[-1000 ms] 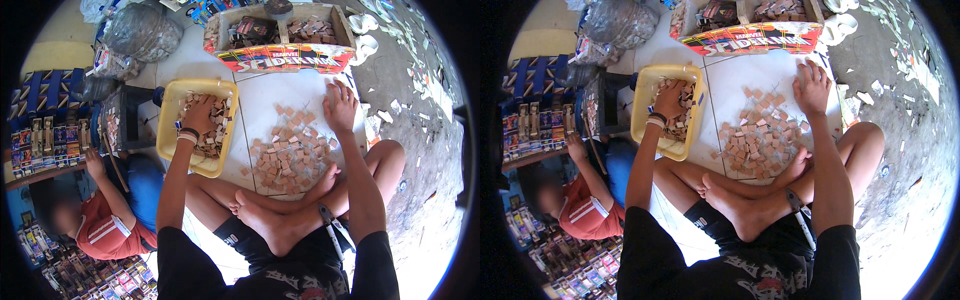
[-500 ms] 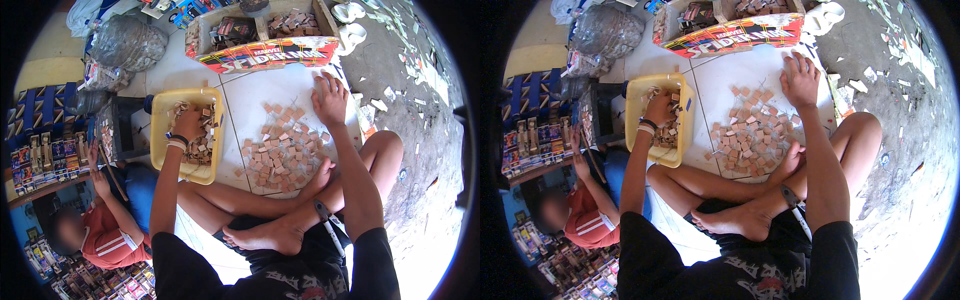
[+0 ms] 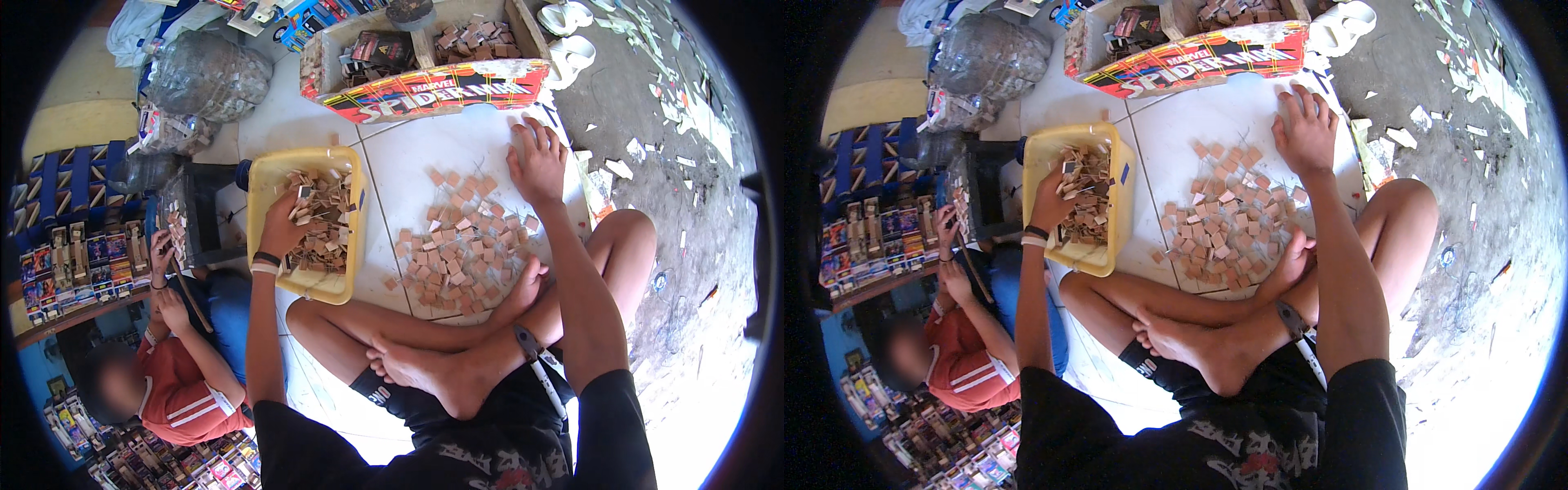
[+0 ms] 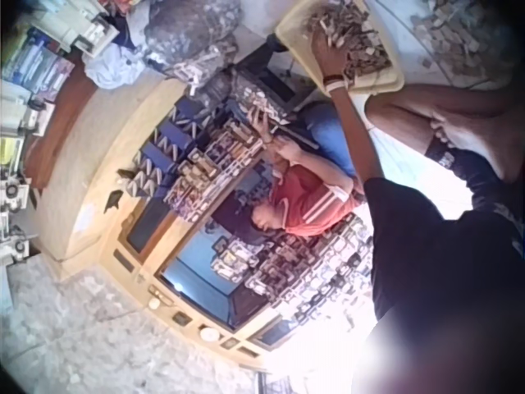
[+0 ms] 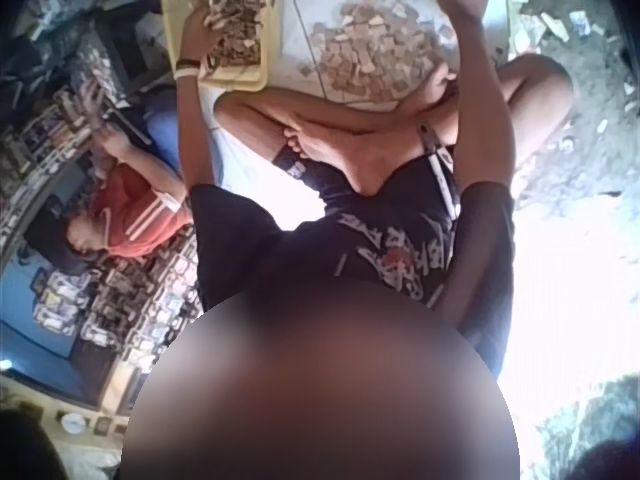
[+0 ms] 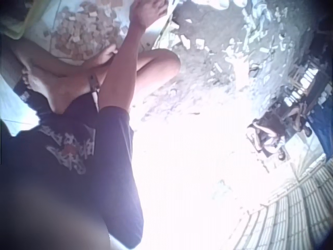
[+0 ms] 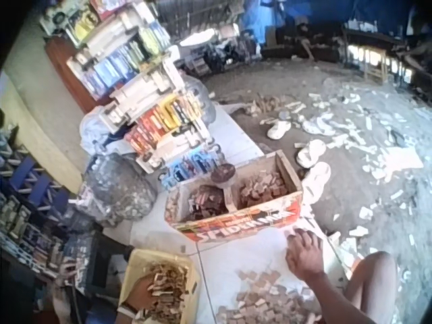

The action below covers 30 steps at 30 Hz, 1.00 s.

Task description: The person sits on the floor and uses pliers to trim small wooden blocks, placing the trimmed pieces into a yellow container. The person repeatedly picks up blocks, trims them, and deposits them into the container.

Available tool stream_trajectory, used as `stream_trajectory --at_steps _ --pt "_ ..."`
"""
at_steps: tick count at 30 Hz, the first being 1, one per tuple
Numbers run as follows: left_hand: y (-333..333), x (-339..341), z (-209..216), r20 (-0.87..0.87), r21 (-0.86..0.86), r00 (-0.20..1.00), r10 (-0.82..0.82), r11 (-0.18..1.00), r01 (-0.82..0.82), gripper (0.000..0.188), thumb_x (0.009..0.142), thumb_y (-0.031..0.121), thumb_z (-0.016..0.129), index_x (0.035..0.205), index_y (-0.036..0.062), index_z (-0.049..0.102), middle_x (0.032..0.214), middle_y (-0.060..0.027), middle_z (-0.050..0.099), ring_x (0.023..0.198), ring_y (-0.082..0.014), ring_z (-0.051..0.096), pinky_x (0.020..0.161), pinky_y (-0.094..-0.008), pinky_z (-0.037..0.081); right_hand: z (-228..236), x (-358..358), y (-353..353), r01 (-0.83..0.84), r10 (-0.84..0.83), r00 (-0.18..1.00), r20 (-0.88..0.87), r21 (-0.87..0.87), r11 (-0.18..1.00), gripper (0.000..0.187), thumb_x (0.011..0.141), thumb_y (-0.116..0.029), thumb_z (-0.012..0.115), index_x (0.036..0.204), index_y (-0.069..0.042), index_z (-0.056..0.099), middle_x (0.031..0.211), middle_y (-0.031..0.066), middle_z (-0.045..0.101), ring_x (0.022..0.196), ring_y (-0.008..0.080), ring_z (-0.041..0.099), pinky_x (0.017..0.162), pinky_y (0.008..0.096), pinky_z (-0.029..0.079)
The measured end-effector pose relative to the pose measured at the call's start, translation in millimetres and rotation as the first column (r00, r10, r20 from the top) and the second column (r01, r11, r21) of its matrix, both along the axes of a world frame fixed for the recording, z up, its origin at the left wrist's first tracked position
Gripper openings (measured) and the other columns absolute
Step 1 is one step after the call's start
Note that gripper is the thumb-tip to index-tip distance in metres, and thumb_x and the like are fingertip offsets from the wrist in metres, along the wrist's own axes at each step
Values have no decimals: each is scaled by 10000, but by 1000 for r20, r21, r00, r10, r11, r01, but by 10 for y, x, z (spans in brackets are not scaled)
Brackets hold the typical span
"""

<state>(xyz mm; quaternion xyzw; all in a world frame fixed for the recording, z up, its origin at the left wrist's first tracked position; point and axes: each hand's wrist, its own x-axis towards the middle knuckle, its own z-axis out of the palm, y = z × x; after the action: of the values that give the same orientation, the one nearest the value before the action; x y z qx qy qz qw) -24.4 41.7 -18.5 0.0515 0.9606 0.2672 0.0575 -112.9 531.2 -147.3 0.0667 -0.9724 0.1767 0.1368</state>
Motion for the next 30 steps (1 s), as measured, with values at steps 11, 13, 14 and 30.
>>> stream_trajectory --at_steps 11,13,14,30 --pt "-196 118 537 343 453 862 374 738 -501 190 1007 41 722 1184 64 656 1100 -18 712 895 -101 683 641 -257 537 2 10 11 5 -5 999 34 -1 1000 464 971 -288 674 1424 -205 622 1569 29 504 1439 321 454 1175 536 363" --pt "-88 127 619 334 535 876 348 695 -480 201 1009 49 723 1197 58 654 1102 -25 710 875 -107 677 638 -260 534 -10 2 10 7 -7 1000 30 1 1000 457 970 -287 676 1417 -204 625 1564 29 508 1437 320 456 1170 536 367" --pt "-8 130 661 348 569 871 347 660 -491 206 1010 53 724 1203 55 652 1103 -28 709 864 -111 674 636 -261 533 -16 4 11 2 -2 1000 23 -7 1000 456 969 -285 676 1415 -204 625 1562 29 509 1436 320 457 1169 536 368" --pt "1948 399 469 186 237 968 -167 964 120 347 881 18 793 1185 59 631 1369 -108 672 1242 -232 649 914 -405 590 -52 4 11 5 -6 1000 -24 -20 1000 463 952 -299 682 1401 -202 626 1536 22 542 1398 313 492 1141 524 385"
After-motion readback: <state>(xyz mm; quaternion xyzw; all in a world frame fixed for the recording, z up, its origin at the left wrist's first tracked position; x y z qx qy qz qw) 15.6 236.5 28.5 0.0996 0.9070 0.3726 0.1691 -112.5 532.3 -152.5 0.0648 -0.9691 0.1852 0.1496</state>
